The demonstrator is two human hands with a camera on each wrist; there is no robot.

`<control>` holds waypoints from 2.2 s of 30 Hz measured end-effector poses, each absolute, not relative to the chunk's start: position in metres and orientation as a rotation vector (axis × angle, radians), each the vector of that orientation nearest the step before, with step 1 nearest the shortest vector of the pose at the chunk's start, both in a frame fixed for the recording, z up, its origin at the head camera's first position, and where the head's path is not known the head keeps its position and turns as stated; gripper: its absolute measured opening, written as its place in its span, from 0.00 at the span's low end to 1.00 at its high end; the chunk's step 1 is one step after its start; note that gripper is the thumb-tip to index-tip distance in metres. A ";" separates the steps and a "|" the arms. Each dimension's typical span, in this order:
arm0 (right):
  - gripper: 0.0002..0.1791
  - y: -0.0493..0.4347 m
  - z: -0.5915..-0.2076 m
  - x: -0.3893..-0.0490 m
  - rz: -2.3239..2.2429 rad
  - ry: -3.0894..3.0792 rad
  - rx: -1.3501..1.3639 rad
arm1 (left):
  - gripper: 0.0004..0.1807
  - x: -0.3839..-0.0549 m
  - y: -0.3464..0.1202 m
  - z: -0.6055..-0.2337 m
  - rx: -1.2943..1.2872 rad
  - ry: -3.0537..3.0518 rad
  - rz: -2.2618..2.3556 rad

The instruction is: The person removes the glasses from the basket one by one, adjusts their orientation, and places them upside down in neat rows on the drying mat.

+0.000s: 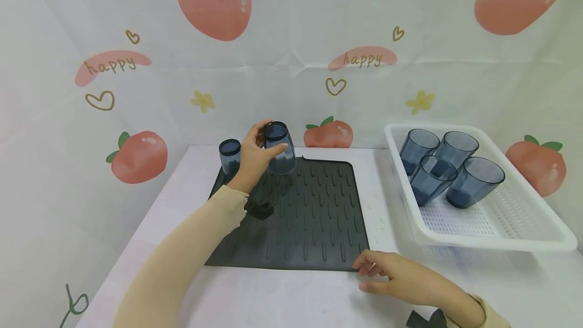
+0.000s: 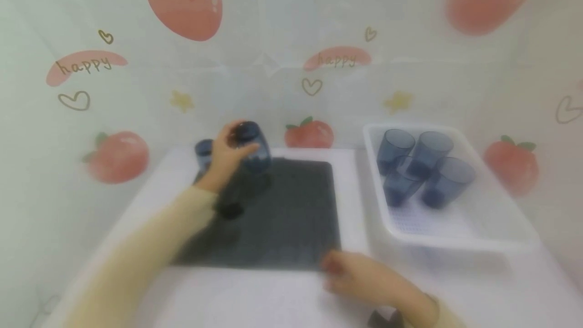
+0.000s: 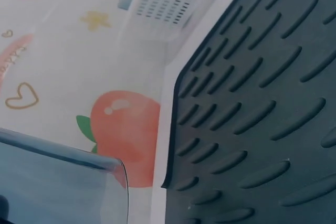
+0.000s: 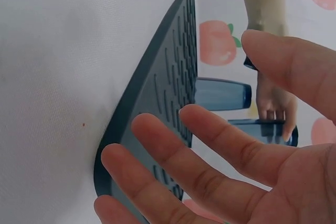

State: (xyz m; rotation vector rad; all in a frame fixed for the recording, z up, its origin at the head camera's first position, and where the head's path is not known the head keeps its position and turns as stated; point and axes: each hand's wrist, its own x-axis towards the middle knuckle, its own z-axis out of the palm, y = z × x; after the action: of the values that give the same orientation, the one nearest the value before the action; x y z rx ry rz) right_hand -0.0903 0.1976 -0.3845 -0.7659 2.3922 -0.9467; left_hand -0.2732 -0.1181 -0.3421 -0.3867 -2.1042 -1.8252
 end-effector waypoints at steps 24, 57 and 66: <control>0.19 0.197 -0.385 -0.091 -0.935 2.415 -0.745 | 0.37 -0.278 -0.109 -0.375 -0.237 -2.203 -1.850; 0.19 0.192 -0.382 -0.089 -0.932 2.381 -0.756 | 0.38 -0.289 -0.116 -0.401 -0.245 -2.259 -1.803; 0.19 0.192 -0.387 -0.090 -0.923 2.391 -0.763 | 0.39 -0.287 -0.117 -0.399 -0.300 -2.255 -1.863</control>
State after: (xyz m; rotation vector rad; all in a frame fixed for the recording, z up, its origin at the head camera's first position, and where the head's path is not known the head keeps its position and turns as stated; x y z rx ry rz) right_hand -0.0898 0.1923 -0.3865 -0.7632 2.3907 -0.9234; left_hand -0.2871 -0.1168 -0.3986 -0.3004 -2.2550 -1.8630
